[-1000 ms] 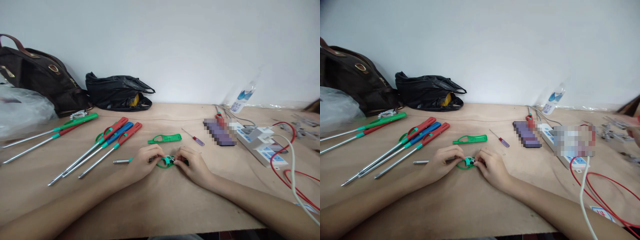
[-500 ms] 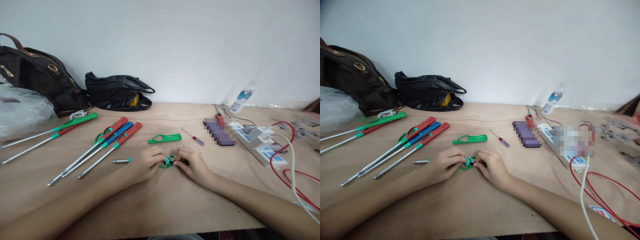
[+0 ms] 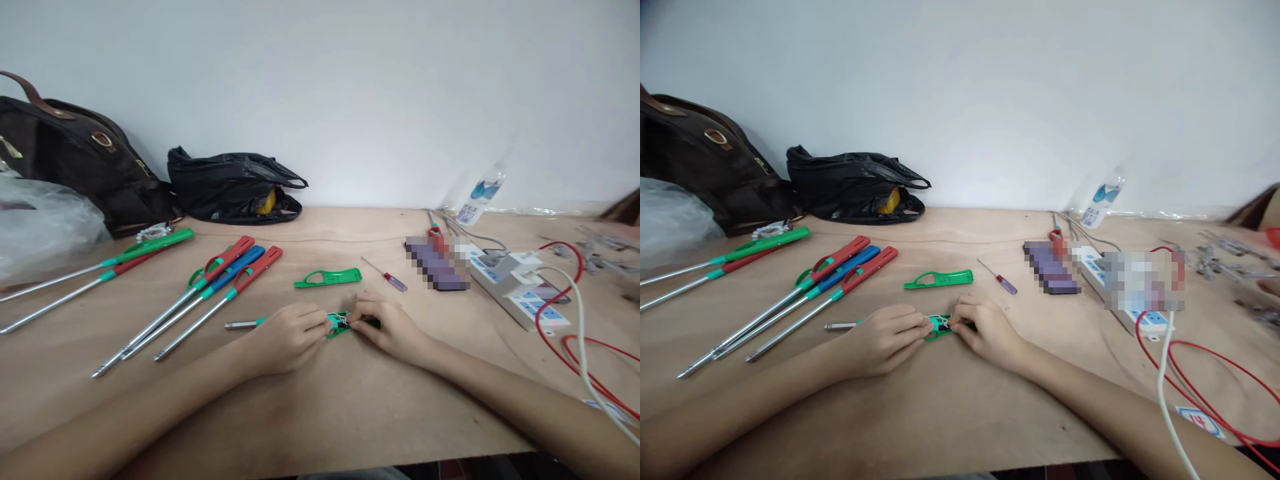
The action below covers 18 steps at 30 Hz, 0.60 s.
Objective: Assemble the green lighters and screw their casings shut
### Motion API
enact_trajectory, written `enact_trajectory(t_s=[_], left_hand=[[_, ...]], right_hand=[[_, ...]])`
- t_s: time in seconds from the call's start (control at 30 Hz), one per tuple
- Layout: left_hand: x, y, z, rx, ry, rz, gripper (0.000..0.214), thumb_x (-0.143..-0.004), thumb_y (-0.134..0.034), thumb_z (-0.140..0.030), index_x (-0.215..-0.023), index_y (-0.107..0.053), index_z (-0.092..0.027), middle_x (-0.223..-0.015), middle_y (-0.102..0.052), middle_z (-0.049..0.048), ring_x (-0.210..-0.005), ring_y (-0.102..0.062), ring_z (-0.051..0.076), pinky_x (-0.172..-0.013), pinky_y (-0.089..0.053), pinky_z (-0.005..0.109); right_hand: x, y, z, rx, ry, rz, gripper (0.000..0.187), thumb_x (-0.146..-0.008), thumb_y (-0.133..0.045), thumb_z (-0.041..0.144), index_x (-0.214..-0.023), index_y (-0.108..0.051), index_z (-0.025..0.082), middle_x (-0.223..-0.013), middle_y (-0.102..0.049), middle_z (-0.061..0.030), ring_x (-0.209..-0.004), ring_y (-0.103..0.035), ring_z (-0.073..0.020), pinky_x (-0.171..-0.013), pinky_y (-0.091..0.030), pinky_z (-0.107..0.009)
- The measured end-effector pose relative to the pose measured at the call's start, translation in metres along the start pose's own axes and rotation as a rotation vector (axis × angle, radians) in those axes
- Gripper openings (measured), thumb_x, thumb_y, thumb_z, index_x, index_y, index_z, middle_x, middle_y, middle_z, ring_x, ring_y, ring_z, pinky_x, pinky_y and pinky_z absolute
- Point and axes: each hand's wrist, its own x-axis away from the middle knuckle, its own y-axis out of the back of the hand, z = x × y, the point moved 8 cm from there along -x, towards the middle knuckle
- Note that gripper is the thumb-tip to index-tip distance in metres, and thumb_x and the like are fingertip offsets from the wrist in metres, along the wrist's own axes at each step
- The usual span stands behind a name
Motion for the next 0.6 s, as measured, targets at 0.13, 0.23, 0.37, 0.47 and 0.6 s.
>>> enact_trajectory(t_s=[0.13,0.23,0.37,0.47,0.6], left_hand=[[0.003,0.002,-0.002,-0.017,-0.024,-0.024,0.026,-0.097,-0.036,-0.014,-0.1,-0.062,-0.013,-0.086,-0.067,0.0074,-0.074,-0.057,0.019,-0.066,-0.048,0.031],[0.003,0.001,-0.001,-0.021,-0.008,-0.008,0.027,-0.097,-0.036,-0.015,-0.1,-0.063,-0.013,-0.086,-0.067,0.0078,-0.073,-0.057,0.018,-0.065,-0.048,0.031],[0.001,0.0,-0.005,-0.038,-0.039,0.02,0.026,-0.095,-0.038,-0.012,-0.097,-0.064,-0.013,-0.084,-0.067,0.0067,-0.069,-0.056,0.017,-0.064,-0.046,0.03],[-0.001,0.0,-0.008,-0.068,-0.057,0.047,0.025,-0.094,-0.04,-0.011,-0.091,-0.064,-0.013,-0.082,-0.067,0.0057,-0.067,-0.055,0.017,-0.063,-0.045,0.031],[-0.003,0.0,-0.01,-0.072,-0.042,0.07,0.021,-0.091,-0.043,-0.01,-0.091,-0.064,-0.013,-0.081,-0.065,0.0054,-0.067,-0.055,0.017,-0.062,-0.045,0.031]], right_hand=[[-0.006,-0.004,-0.018,-0.135,-0.224,0.031,0.015,-0.074,-0.059,0.003,-0.073,-0.06,0.018,-0.07,-0.055,0.0028,-0.064,-0.048,-0.0118,-0.059,-0.035,-0.025],[-0.013,-0.004,-0.027,-0.198,-0.326,0.067,0.017,-0.067,-0.065,0.003,-0.072,-0.057,0.017,-0.066,-0.051,0.0055,-0.06,-0.043,-0.0101,-0.056,-0.033,-0.024],[-0.029,-0.008,-0.032,-0.193,-0.361,0.273,0.023,-0.061,-0.072,0.006,-0.068,-0.053,0.017,-0.062,-0.046,0.0076,-0.058,-0.04,-0.0083,-0.053,-0.029,-0.023],[-0.039,-0.014,-0.035,-0.182,-0.359,0.447,0.025,-0.059,-0.074,0.007,-0.067,-0.053,0.017,-0.062,-0.045,0.0086,-0.055,-0.039,-0.0066,-0.051,-0.028,-0.022],[-0.044,-0.019,-0.033,-0.157,-0.322,0.554,0.021,-0.063,-0.073,0.007,-0.068,-0.055,0.017,-0.061,-0.047,0.0084,-0.055,-0.039,-0.0062,-0.051,-0.029,-0.021]])
